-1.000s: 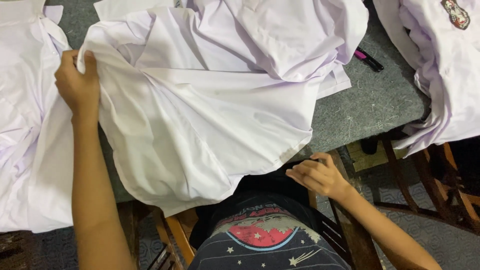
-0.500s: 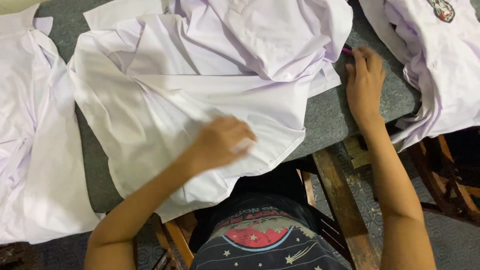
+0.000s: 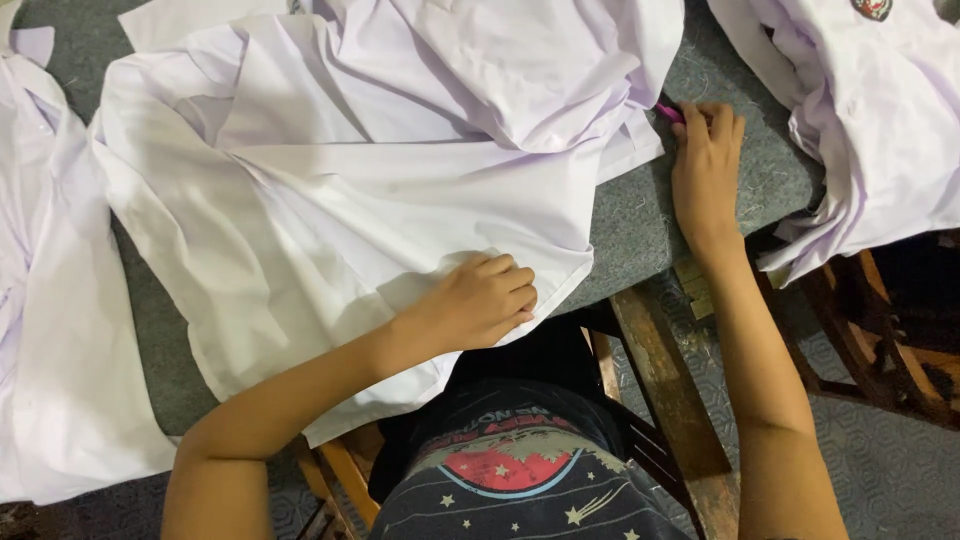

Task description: Folding a finished shirt and using small scissors to trim loose threads from another shirt.

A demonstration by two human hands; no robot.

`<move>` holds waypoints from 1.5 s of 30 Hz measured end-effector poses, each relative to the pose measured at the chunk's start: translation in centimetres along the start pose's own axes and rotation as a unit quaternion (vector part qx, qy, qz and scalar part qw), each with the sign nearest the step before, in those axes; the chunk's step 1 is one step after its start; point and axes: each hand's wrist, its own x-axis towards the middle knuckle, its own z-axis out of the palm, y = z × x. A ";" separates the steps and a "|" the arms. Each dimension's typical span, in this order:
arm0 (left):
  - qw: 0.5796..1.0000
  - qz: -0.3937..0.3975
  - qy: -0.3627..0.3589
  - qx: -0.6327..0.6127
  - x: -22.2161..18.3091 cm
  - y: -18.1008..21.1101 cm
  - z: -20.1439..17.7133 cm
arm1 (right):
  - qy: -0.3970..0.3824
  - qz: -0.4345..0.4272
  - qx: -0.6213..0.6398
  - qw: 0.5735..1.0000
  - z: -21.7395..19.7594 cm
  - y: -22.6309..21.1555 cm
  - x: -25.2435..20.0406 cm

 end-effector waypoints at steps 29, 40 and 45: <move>0.995 -0.028 -0.084 0.041 0.7 0.0 -3.4 | -0.217 -0.116 0.360 0.900 -10.8 -12.0 -6.3; 0.986 0.074 0.018 0.148 1.4 -1.0 -2.5 | -0.255 -0.057 0.370 0.892 -12.1 -12.3 -7.4; 0.983 0.094 0.032 0.152 1.6 -1.3 -2.0 | -0.259 -0.062 0.377 0.887 -12.3 -12.7 -6.7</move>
